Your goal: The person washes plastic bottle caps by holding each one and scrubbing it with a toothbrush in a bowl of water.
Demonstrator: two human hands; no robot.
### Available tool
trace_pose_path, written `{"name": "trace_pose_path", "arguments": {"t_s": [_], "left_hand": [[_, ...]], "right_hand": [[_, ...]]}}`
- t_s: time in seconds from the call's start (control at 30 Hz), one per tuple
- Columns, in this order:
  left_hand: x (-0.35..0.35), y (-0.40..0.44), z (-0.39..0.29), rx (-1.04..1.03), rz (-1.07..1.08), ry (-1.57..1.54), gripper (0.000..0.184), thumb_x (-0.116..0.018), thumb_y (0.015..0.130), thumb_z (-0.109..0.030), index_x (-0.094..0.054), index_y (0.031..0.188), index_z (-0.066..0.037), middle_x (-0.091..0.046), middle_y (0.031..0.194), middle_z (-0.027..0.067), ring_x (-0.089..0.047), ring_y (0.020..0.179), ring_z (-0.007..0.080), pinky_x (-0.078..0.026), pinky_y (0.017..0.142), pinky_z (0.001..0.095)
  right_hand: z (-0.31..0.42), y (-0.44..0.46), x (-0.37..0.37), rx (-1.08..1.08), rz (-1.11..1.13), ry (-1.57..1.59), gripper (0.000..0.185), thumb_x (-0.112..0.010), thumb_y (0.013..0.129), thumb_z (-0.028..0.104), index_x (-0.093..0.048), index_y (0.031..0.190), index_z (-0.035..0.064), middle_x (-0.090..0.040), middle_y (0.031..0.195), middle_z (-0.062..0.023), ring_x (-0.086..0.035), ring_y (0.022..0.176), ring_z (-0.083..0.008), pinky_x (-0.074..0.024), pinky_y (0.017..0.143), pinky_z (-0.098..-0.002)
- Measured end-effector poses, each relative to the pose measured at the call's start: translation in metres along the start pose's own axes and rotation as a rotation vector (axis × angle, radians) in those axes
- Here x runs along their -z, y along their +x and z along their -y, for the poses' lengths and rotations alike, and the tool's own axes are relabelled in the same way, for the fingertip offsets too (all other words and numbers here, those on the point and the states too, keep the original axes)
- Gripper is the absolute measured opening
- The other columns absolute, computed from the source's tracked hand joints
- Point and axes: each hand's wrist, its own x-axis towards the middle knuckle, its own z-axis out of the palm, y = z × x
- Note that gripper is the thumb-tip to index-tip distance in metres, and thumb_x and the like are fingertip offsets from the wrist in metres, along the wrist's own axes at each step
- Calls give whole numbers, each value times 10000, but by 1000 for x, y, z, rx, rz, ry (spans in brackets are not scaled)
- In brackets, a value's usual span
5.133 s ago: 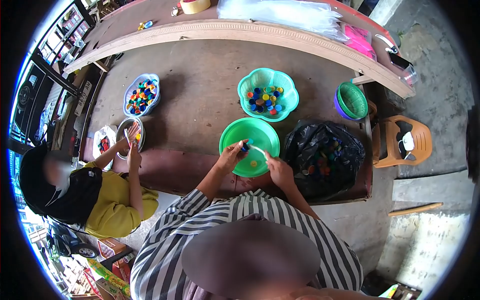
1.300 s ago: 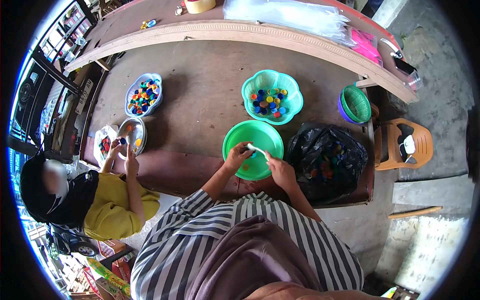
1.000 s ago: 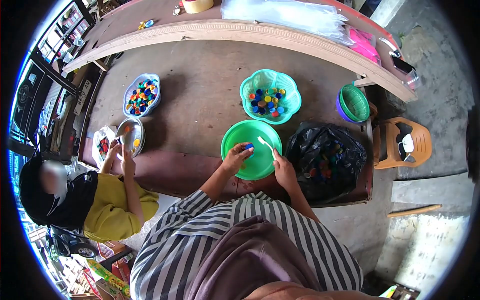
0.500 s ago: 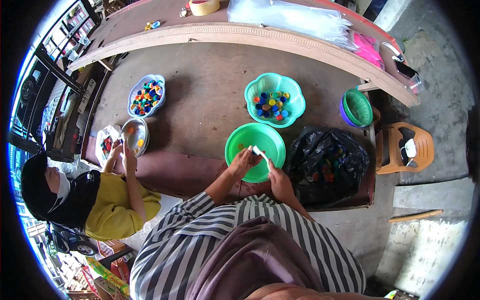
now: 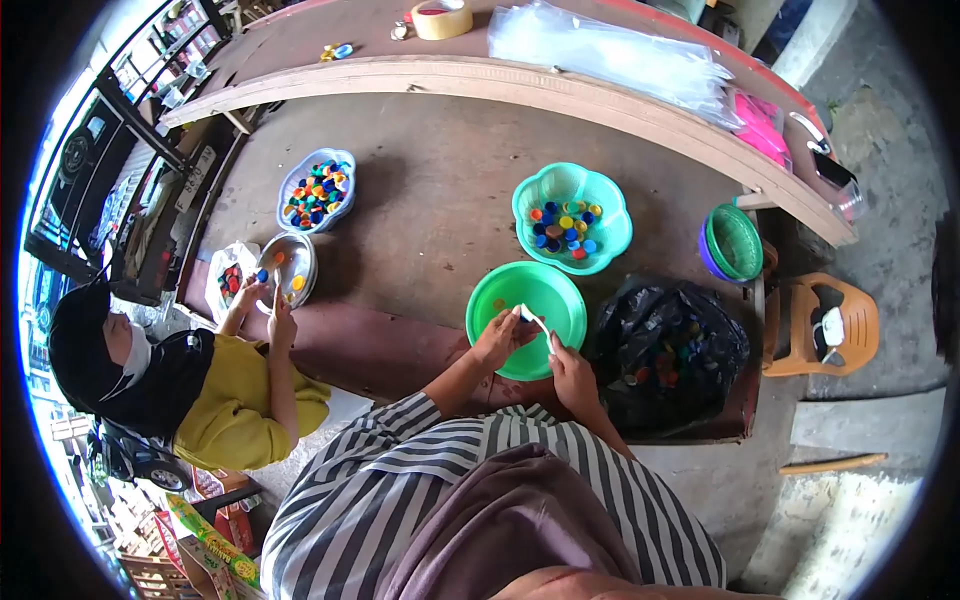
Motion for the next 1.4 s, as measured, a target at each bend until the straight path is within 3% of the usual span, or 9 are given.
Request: {"name": "trace_pose_path", "arguments": {"t_s": [0.2,0.27,0.4,0.83,1.0,1.17,1.27,1.33,1.4], "left_hand": [[-1,1,-5,56,-24,38,333,-406,978,-336,-431,1169,-65,-581,1158,132,-582,1030,207,-468,865,328],[1,0,-3,31,-57,88,337,-401,976,-355,-426,1159,-73,-578,1172,139,-582,1031,207,-462,868,326],[3,-1,1,63,-29,115,357,-396,974,-381,-426,1164,-80,-563,1198,139,-580,1030,207,-452,871,327],[13,3,3,68,3,84,315,-425,970,-352,-457,1143,-91,-566,1170,99,-558,1061,196,-446,885,331],[-2,3,-8,88,-101,258,321,-464,961,-332,-464,1166,-86,-588,1075,62,-572,1008,168,-455,856,306],[-16,55,-38,-193,-72,844,353,-545,927,-280,-493,1182,-41,-579,1071,78,-578,938,172,-492,785,311],[-42,92,-61,-267,-36,856,360,-598,896,-234,-509,1183,-36,-575,1068,91,-587,926,185,-504,754,305],[-58,105,-67,-801,-19,1018,348,-628,868,-195,-533,1170,-53,-598,1021,106,-607,894,208,-506,751,293],[-57,104,-66,-749,-69,1071,339,-665,817,-160,-563,1121,-49,-598,1006,120,-607,893,248,-503,760,333]], "right_hand": [[-22,6,0,-159,-46,8,403,-498,888,122,-471,1282,43,-592,947,-220,-585,850,-385,-460,700,-446],[-13,4,0,22,-53,116,379,-484,885,95,-489,1254,11,-605,837,-199,-608,770,-336,-466,687,-401],[-19,-3,-7,-33,19,-93,378,-482,887,103,-490,1255,16,-605,841,-200,-610,768,-333,-464,691,-410],[-11,-1,-6,28,5,19,431,-511,881,111,-443,1300,38,-601,920,-210,-596,832,-369,-469,711,-432],[-28,8,12,-169,-65,53,386,-496,891,124,-479,1260,11,-598,1018,-235,-595,887,-378,-470,748,-428],[-44,12,19,-122,-163,65,377,-482,897,110,-484,1257,0,-592,1053,-243,-595,914,-378,-469,773,-423],[-42,12,24,-133,-126,93,377,-485,895,100,-484,1255,-10,-590,1067,-244,-594,925,-381,-471,786,-410],[-35,11,31,-166,-131,158,377,-489,895,96,-482,1257,-12,-591,1077,-239,-594,934,-379,-476,792,-396],[-32,10,36,-204,-125,172,374,-490,897,99,-483,1255,-12,-591,1079,-235,-596,937,-374,-477,792,-392]]}}
